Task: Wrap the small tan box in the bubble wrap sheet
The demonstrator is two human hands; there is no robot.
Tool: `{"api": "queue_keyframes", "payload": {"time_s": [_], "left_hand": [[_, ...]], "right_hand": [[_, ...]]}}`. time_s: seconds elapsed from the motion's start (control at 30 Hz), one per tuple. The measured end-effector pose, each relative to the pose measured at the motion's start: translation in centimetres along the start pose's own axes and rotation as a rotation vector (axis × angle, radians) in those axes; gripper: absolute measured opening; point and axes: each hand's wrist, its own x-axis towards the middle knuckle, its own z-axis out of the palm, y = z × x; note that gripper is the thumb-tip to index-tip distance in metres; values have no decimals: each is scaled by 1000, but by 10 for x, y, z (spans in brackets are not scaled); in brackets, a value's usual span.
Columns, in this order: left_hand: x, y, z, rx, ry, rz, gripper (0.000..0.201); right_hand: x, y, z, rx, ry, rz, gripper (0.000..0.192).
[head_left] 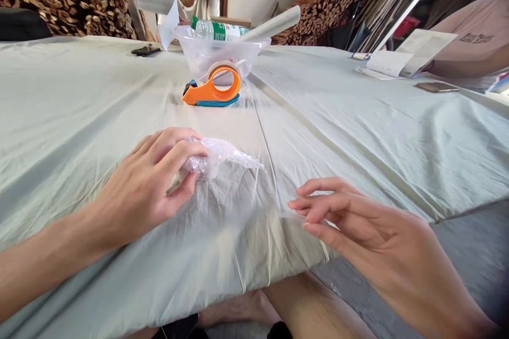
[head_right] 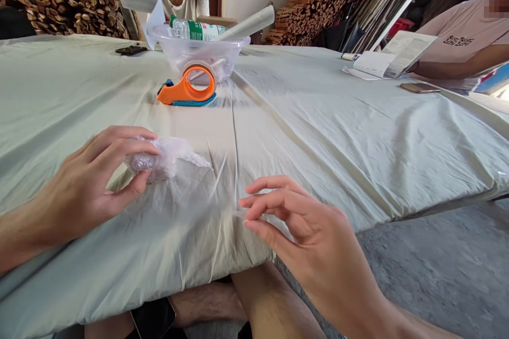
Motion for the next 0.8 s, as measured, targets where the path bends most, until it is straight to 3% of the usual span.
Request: {"api": "queue_keyframes", "payload": {"time_s": [0.2, 0.37, 0.43, 0.6, 0.8], "left_hand": [[-1, -1, 1, -5, 9, -5, 24], [-2, -2, 1, -25, 15, 6, 25], [-2, -2, 1, -23, 18, 11, 25], [-2, -2, 2, -12, 31, 13, 24], [-1, -3, 2, 0, 17, 22, 24]], "right_hand": [[-10, 0, -21, -27, -119, 65, 21], [-13, 7, -35, -94, -276, 140, 6], [-14, 13, -36, -135, -310, 152, 10], [-5, 27, -31, -281, -334, 0, 33], [-1, 22, -39, -599, -317, -101, 52]]}}
